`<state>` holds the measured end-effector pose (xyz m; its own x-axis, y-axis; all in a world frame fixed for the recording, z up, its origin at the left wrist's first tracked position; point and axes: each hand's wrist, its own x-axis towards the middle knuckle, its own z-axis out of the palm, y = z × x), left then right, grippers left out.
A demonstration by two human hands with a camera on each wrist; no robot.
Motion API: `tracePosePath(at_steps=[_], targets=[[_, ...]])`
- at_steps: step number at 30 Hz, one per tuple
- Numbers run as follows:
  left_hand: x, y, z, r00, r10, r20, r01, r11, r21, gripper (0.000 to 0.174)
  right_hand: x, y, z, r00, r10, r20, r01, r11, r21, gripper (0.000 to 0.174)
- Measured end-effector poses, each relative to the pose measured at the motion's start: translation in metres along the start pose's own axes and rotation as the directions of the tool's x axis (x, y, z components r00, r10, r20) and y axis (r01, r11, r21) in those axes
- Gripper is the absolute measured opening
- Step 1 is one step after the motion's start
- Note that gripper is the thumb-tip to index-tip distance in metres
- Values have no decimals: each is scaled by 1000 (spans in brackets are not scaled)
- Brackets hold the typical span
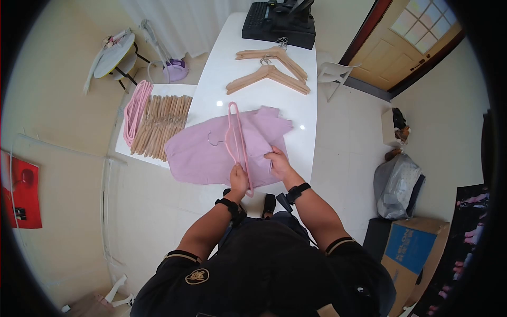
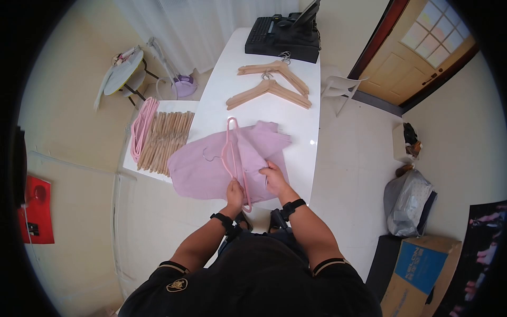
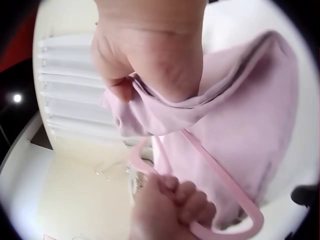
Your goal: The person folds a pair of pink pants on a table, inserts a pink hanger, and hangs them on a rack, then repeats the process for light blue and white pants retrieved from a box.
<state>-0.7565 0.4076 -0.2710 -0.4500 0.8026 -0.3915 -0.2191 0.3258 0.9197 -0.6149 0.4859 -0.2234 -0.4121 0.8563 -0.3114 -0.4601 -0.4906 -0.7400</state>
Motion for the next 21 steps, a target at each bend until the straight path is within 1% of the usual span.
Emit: tracePosePath(at_steps=[1, 2, 3, 5, 6, 7, 8, 9, 10, 11, 12, 13, 14, 15, 16, 17, 18, 19, 20, 21], targets=[[5, -9, -4, 999, 8, 31, -8, 1000, 8, 38, 6, 23, -7, 990, 143, -3, -143, 989, 28, 35], [5, -10, -8, 998, 15, 61, -16, 1000, 17, 39, 5, 36, -5, 959, 284, -2, -284, 957, 58, 37], [3, -11, -9, 998, 11, 55, -11, 1000, 16, 39, 4, 47, -4, 957, 291, -1, -291, 955, 57, 37], [-4, 2, -7, 997, -50, 64, 51, 999, -14, 36, 2, 53, 9, 920, 387, -66, -392, 910, -135, 42], [-2, 1, -7, 997, -53, 61, 54, 998, -19, 36, 3, 52, 12, 911, 410, -45, -413, 905, -102, 46], [0, -2, -8, 996, 14, 87, -16, 1000, 21, 36, 4, 52, 14, 908, 416, -46, -419, 902, -107, 46], [1, -6, -10, 990, 80, 116, -88, 994, 60, 36, 6, 52, 17, 922, 386, -13, -386, 922, -7, 44], [2, -9, -12, 991, 77, 111, -84, 995, 57, 36, 8, 52, 19, 936, 352, 16, -352, 931, 95, 42], [1, -4, -12, 984, 69, 167, -102, 975, 198, 36, 8, 51, 20, 934, 356, 16, -356, 930, 93, 42], [1, 2, -11, 974, 53, 221, -126, 935, 332, 36, 8, 49, 20, 903, 429, 35, -430, 899, 77, 39], [0, 9, -10, 975, 53, 218, -125, 936, 329, 36, 10, 47, 21, 866, 498, 54, -501, 864, 59, 36], [-1, 13, -10, 939, 136, 314, -281, 830, 481, 32, 15, 51, 19, 863, 502, 55, -505, 862, 56, 36], [0, 16, -11, 887, 193, 419, -429, 678, 597, 29, 22, 57, 16, 862, 503, 53, -501, 864, -49, 35], [3, 19, -11, 891, 192, 412, -424, 679, 599, 29, 28, 64, 12, 862, 505, 54, -492, 857, -153, 34], [8, 20, -11, 853, 93, 513, -455, 612, 646, 29, 28, 60, 16, 858, 511, 58, -498, 854, -154, 34], [12, 24, -12, 803, -17, 595, -493, 542, 681, 30, 27, 52, 22, 852, 524, -2, -503, 817, -284, 35], [14, 28, -14, 808, -15, 589, -489, 542, 684, 30, 26, 45, 28, 849, 525, -63, -502, 762, -409, 37], [14, 36, -18, 793, -10, 610, -494, 576, 652, 30, 29, 50, 26, 848, 527, -59, -502, 760, -412, 37], [17, 40, -21, 776, -3, 630, -498, 610, 617, 29, 35, 59, 20, 865, 499, -45, -478, 795, -372, 42], [22, 46, -24, 778, -1, 628, -496, 611, 616, 29, 40, 67, 13, 883, 468, -34, -451, 828, -332, 48]])
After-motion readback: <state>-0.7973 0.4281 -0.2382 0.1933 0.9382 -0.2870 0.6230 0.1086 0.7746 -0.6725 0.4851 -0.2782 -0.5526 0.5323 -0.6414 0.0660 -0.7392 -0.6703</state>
